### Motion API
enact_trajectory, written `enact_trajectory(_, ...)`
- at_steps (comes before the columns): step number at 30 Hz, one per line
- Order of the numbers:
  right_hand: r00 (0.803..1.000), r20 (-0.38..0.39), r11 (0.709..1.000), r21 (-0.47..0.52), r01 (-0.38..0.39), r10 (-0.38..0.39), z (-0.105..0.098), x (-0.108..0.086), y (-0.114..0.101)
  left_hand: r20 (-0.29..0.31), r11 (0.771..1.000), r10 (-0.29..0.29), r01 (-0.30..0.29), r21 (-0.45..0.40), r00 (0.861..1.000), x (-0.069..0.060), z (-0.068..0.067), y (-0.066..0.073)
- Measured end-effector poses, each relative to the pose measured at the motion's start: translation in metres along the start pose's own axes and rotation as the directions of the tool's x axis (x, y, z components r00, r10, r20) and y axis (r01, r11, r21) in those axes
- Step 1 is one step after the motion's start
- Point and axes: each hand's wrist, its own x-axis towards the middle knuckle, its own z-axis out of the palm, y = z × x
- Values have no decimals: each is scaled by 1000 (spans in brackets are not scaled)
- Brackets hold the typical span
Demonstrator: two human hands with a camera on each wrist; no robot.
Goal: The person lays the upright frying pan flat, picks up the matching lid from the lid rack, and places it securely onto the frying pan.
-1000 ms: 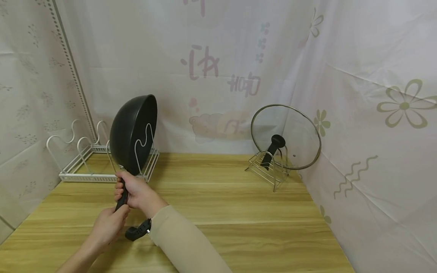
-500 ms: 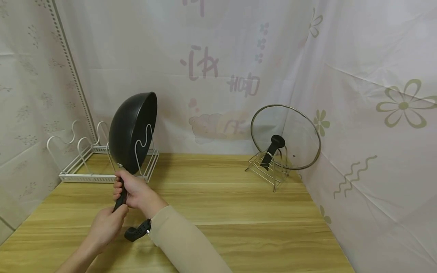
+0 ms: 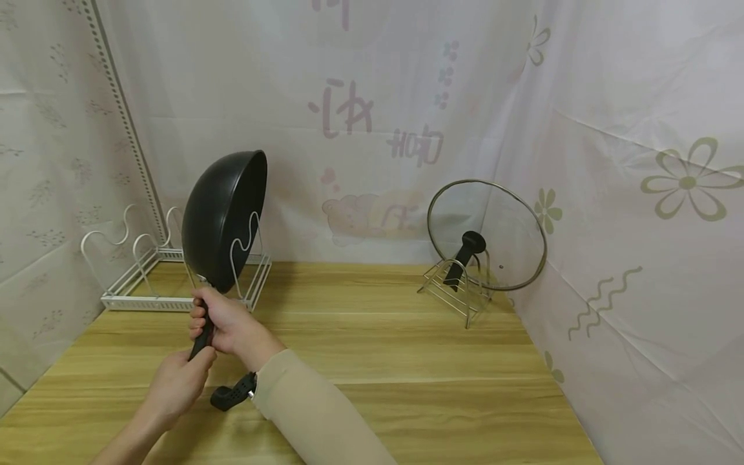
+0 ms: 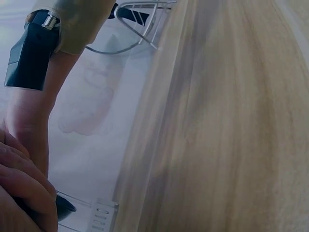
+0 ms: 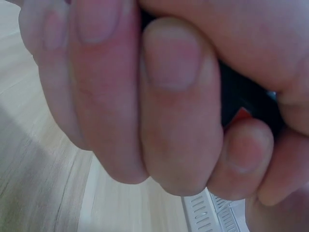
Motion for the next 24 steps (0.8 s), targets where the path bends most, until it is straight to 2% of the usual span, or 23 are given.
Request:
enact_trajectory(13, 999, 39, 1000, -1, 12, -12, 7, -4, -8, -14, 999, 12, -11, 31, 1000, -5, -5, 11)
enact_trajectory(24, 999, 52, 1000, 15, 11, -12, 13, -6, -12, -36, 996, 52, -49, 72, 998, -6, -10, 14)
